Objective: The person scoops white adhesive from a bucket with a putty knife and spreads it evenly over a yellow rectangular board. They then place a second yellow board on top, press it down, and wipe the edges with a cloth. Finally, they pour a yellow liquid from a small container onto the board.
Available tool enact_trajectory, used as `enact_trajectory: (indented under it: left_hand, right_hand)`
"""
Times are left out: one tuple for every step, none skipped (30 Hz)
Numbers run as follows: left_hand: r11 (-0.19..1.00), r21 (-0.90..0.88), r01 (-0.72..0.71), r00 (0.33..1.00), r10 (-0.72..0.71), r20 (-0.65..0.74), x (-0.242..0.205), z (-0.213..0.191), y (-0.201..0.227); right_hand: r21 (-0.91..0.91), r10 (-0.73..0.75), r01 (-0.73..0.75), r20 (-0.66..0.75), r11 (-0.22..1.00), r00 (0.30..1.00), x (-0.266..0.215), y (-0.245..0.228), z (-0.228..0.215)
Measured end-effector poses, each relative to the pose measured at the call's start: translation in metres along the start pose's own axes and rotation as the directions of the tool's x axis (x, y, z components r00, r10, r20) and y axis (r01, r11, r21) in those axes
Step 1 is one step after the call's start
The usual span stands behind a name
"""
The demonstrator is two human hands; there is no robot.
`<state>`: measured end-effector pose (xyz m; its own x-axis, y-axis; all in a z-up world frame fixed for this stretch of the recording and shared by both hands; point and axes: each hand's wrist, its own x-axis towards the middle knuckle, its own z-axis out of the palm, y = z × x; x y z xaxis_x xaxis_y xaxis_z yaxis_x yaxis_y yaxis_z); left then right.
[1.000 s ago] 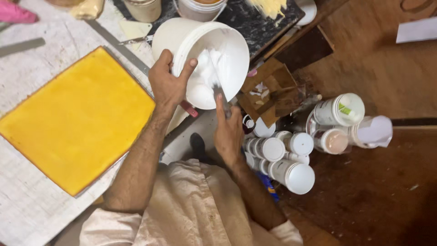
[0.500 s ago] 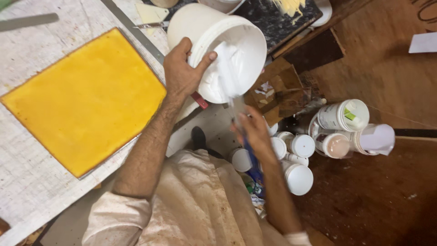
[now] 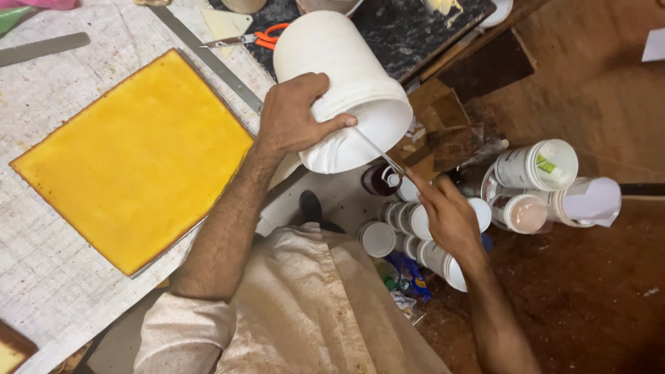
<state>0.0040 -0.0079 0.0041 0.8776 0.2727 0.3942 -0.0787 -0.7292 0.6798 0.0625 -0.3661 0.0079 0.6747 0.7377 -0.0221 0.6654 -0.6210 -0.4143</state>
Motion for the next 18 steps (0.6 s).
enact_trajectory:
  left_hand:
    - [1.000,0.005,-0.013,1.000,0.012,0.020,0.001,0.000,0.003]
    - [1.000,0.008,-0.026,0.999,0.026,0.036,0.003,0.003,0.006]
    - [0.999,0.011,-0.039,0.998,0.039,0.053,0.004,0.005,0.010]
    - [1.000,0.010,-0.028,0.999,0.028,0.032,0.004,0.006,0.013]
    - [1.000,0.009,-0.017,1.000,0.017,0.012,0.003,0.007,0.016]
    - [1.000,0.016,-0.005,1.000,0.005,-0.020,0.006,0.007,0.016]
    - [1.000,0.007,0.000,0.998,0.001,-0.069,0.010,0.007,0.015]
    - [1.000,-0.008,0.016,0.994,-0.017,-0.111,0.008,0.011,0.014]
    - [0.999,-0.024,0.031,0.988,-0.034,-0.153,0.007,0.014,0.012]
    - [0.990,-0.064,0.125,0.978,-0.134,-0.163,0.009,0.018,0.008]
    - [0.970,-0.106,0.217,0.958,-0.232,-0.169,0.012,0.020,0.003]
    - [0.942,-0.149,0.301,0.929,-0.325,-0.178,0.017,0.023,-0.004]
    - [0.899,-0.257,0.354,0.888,-0.410,-0.211,0.021,0.024,-0.011]
    - [0.845,-0.363,0.392,0.838,-0.491,-0.238,0.023,0.024,-0.019]
    - [0.780,-0.468,0.415,0.782,-0.569,-0.254,0.025,0.024,-0.026]
    - [0.709,-0.557,0.434,0.730,-0.638,-0.244,0.026,0.025,-0.033]
    - [0.629,-0.640,0.440,0.676,-0.702,-0.224,0.027,0.026,-0.040]
    - [0.537,-0.720,0.440,0.616,-0.763,-0.193,0.027,0.029,-0.045]
  right_hand:
    - [-0.090,-0.020,0.018,-0.017,0.996,1.000,0.011,0.000,0.009]
    - [-0.104,-0.111,0.112,0.015,0.988,0.994,0.023,0.003,0.017]
    - [-0.113,-0.201,0.205,0.048,0.972,0.979,0.035,0.003,0.030]
    - [-0.117,-0.291,0.299,0.081,0.947,0.953,0.040,0.003,0.040]
    - [0.095,-0.096,0.078,0.194,0.992,0.976,0.032,0.001,0.048]
    - [0.270,0.059,-0.157,0.339,0.950,0.939,0.028,-0.002,0.055]
    - [0.392,0.169,-0.397,0.501,0.830,0.848,0.024,-0.006,0.060]
    - [0.534,0.146,-0.456,0.523,0.712,0.840,0.014,-0.010,0.063]
    - [0.651,0.120,-0.505,0.541,0.566,0.832,0.004,-0.015,0.065]
    - [0.743,0.089,-0.534,0.549,0.402,0.831,-0.001,-0.019,0.064]
    - [0.790,0.076,-0.522,0.528,0.322,0.846,-0.005,-0.024,0.062]
    - [0.830,0.062,-0.501,0.502,0.244,0.863,-0.004,-0.027,0.058]
    - [0.864,0.050,-0.477,0.475,0.164,0.878,-0.003,-0.029,0.052]
    - [0.879,0.073,-0.447,0.441,0.168,0.894,0.001,-0.031,0.046]
    - [0.892,0.094,-0.417,0.406,0.173,0.909,0.004,-0.034,0.041]
    - [0.905,0.117,-0.386,0.370,0.177,0.921,0.006,-0.036,0.037]
    - [0.918,0.096,-0.335,0.321,0.213,0.942,0.010,-0.036,0.032]
    - [0.925,0.073,-0.288,0.279,0.248,0.958,0.013,-0.033,0.024]
